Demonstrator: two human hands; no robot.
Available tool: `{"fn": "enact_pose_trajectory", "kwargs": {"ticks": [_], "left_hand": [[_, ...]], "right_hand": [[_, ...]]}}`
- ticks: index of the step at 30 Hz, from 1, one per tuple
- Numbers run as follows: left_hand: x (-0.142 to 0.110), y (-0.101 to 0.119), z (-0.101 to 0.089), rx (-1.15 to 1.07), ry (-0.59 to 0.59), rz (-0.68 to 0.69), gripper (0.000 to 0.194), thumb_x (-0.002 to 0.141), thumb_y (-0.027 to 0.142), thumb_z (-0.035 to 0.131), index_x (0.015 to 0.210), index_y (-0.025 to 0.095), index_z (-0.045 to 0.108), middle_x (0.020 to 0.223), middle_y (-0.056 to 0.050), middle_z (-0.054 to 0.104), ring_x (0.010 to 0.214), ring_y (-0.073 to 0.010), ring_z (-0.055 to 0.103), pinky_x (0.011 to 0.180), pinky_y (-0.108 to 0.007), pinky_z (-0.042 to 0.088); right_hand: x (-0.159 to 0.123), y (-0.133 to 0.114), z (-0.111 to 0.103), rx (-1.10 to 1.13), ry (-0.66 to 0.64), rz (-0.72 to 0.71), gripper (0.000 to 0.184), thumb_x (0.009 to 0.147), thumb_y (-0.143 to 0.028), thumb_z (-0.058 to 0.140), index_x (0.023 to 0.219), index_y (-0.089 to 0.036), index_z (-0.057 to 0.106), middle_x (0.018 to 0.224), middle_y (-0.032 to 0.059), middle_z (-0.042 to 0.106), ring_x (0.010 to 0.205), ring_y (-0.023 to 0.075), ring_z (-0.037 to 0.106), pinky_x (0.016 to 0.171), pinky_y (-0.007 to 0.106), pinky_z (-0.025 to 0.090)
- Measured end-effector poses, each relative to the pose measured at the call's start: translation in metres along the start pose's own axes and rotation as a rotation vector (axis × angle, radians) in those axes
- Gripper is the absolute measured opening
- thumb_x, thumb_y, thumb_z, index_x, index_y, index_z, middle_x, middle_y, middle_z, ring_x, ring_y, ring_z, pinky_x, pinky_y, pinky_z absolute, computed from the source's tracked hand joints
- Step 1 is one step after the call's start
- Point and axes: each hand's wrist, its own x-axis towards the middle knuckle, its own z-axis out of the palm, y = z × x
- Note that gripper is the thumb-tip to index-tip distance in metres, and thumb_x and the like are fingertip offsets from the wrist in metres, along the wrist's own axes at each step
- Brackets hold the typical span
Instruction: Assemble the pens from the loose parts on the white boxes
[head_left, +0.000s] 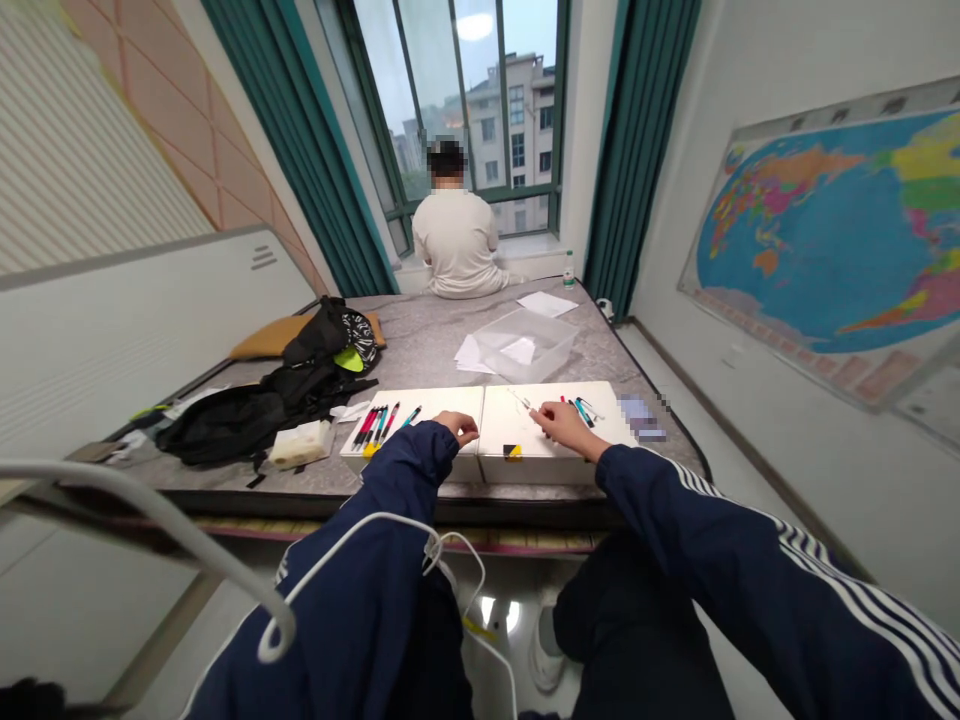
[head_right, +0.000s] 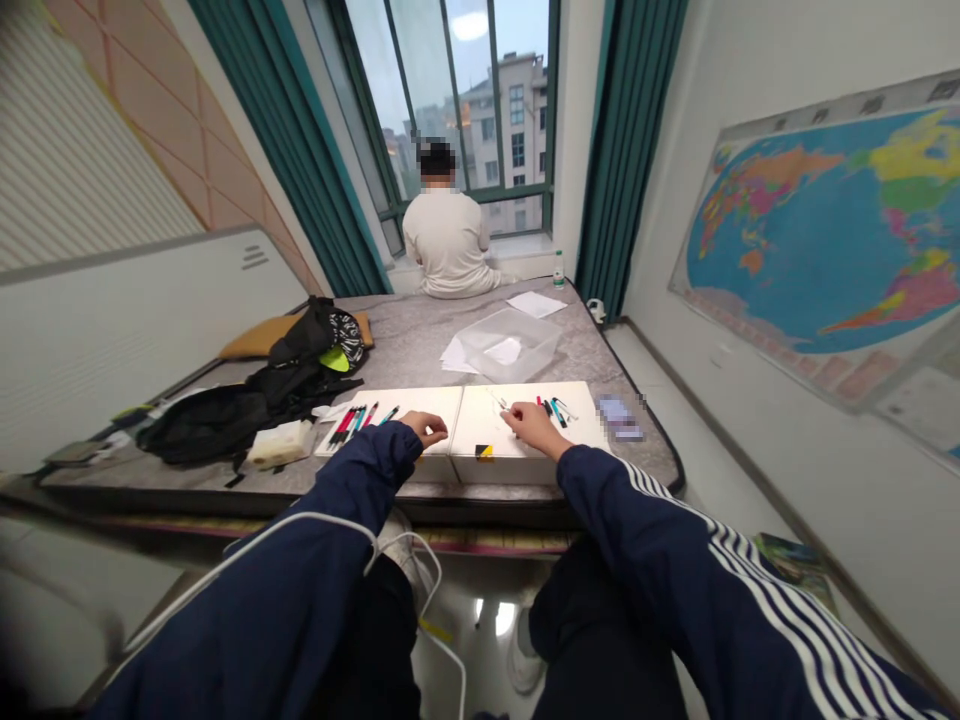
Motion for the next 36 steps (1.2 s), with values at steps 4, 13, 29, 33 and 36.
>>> {"fn": "enact_pose_trajectory", "kwargs": {"ticks": [4, 13, 29, 33, 36], "left_hand": [[-0.002, 0.0, 0.005, 0.024, -0.051, -0.019, 0.03, 0.079, 0.038, 0.055, 0.099, 0.02, 0.068, 0.092, -0.003, 0.072, 0.084, -0.0165, 0.065, 0.077, -0.024, 0.046], [0.003, 0.016, 0.012, 0.029, -0.116, 0.024, 0.03, 0.079, 0.036, 0.056, 0.102, 0.023, 0.068, 0.092, -0.002, 0.072, 0.085, -0.0173, 0.065, 0.078, -0.024, 0.046], [0.012, 0.021, 0.009, -0.077, 0.072, 0.142, 0.025, 0.081, 0.027, 0.054, 0.1, 0.021, 0.069, 0.077, 0.0, 0.073, 0.075, -0.0124, 0.066, 0.074, -0.02, 0.047], [0.008, 0.023, 0.009, -0.083, 0.082, 0.152, 0.023, 0.081, 0.025, 0.054, 0.098, 0.02, 0.07, 0.076, 0.0, 0.073, 0.072, -0.0125, 0.066, 0.071, -0.02, 0.047], [0.007, 0.024, 0.01, -0.1, 0.086, 0.173, 0.024, 0.082, 0.026, 0.052, 0.098, 0.019, 0.069, 0.075, 0.0, 0.073, 0.069, -0.0125, 0.066, 0.072, -0.021, 0.046]], "right_hand": [[0.018, 0.026, -0.057, -0.429, 0.059, 0.066, 0.02, 0.078, -0.031, 0.057, 0.071, -0.015, 0.067, 0.071, 0.0082, 0.069, 0.064, 0.0159, 0.06, 0.06, 0.023, 0.038], [0.037, 0.037, -0.05, -0.625, -0.066, 0.157, 0.016, 0.077, -0.019, 0.057, 0.082, -0.013, 0.071, 0.091, 0.0173, 0.069, 0.083, 0.0222, 0.063, 0.068, 0.026, 0.04], [0.047, 0.011, -0.011, -0.573, -0.059, 0.353, 0.022, 0.073, -0.008, 0.06, 0.094, -0.005, 0.066, 0.099, 0.0247, 0.064, 0.099, 0.0292, 0.062, 0.081, 0.031, 0.044], [0.045, 0.003, -0.004, -0.477, 0.024, 0.391, 0.024, 0.069, -0.009, 0.063, 0.092, -0.005, 0.067, 0.099, 0.0258, 0.065, 0.099, 0.0296, 0.062, 0.082, 0.031, 0.045], [0.041, 0.0, 0.001, -0.373, 0.121, 0.414, 0.026, 0.067, -0.011, 0.064, 0.093, -0.005, 0.067, 0.099, 0.0251, 0.065, 0.1, 0.0299, 0.061, 0.082, 0.032, 0.045]]}}
